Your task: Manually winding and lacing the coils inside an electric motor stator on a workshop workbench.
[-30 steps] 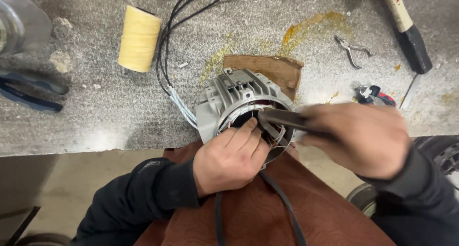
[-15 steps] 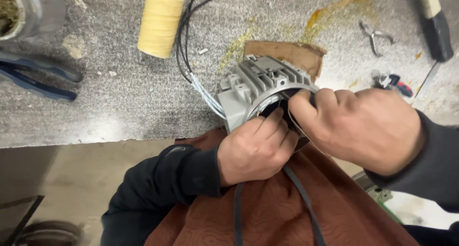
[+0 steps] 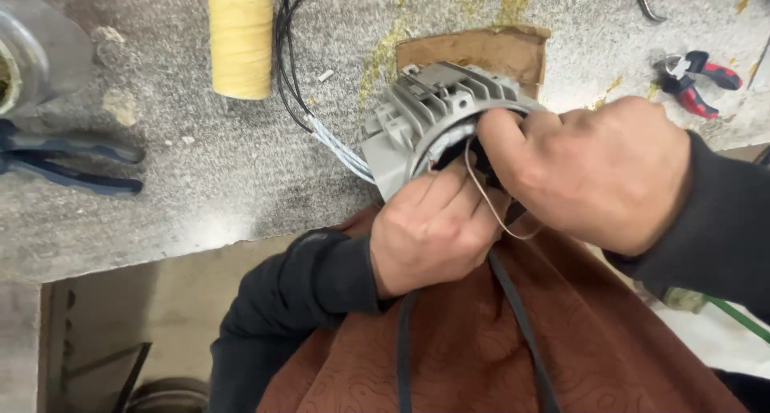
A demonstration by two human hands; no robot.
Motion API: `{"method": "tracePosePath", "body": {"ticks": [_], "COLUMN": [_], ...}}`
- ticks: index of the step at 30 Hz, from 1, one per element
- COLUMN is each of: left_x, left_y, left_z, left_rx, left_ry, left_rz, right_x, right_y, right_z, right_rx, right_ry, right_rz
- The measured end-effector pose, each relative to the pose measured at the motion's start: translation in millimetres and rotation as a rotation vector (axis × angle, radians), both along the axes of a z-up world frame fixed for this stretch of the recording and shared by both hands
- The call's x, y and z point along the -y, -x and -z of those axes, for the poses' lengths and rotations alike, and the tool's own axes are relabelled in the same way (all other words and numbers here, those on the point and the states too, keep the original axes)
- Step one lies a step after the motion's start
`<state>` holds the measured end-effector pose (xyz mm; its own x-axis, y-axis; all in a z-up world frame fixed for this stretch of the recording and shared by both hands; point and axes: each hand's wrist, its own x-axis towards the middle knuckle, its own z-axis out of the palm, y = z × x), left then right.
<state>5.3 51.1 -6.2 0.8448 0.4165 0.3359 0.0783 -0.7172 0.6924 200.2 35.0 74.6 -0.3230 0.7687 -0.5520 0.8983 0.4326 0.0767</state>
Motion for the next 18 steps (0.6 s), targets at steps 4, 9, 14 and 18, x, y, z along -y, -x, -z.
{"method": "tracePosePath", "body": {"ticks": [4,9,14,18], "left_x": [2,4,8,6], "left_y": [-4,-4,-4,-5], "left_z": [-4,-5,-6,-11], "left_rx": [0.017,0.037,0.023,0.001], "left_ry": [-0.004,-0.006,-0.035,-0.006], "left_rz": [-0.025,-0.04,-0.07,-0.087], "right_x": [-11,54,165,207], "right_y": [-10,-72,-115,-106], "right_z": [-19,-24,96,148], "right_rx": [0.068,-0.331,-0.71,-0.821], "right_ry": [0.152,-0.052,-0.112,-0.453], "right_rz": [0.066,0.71,1.388,1.409]}}
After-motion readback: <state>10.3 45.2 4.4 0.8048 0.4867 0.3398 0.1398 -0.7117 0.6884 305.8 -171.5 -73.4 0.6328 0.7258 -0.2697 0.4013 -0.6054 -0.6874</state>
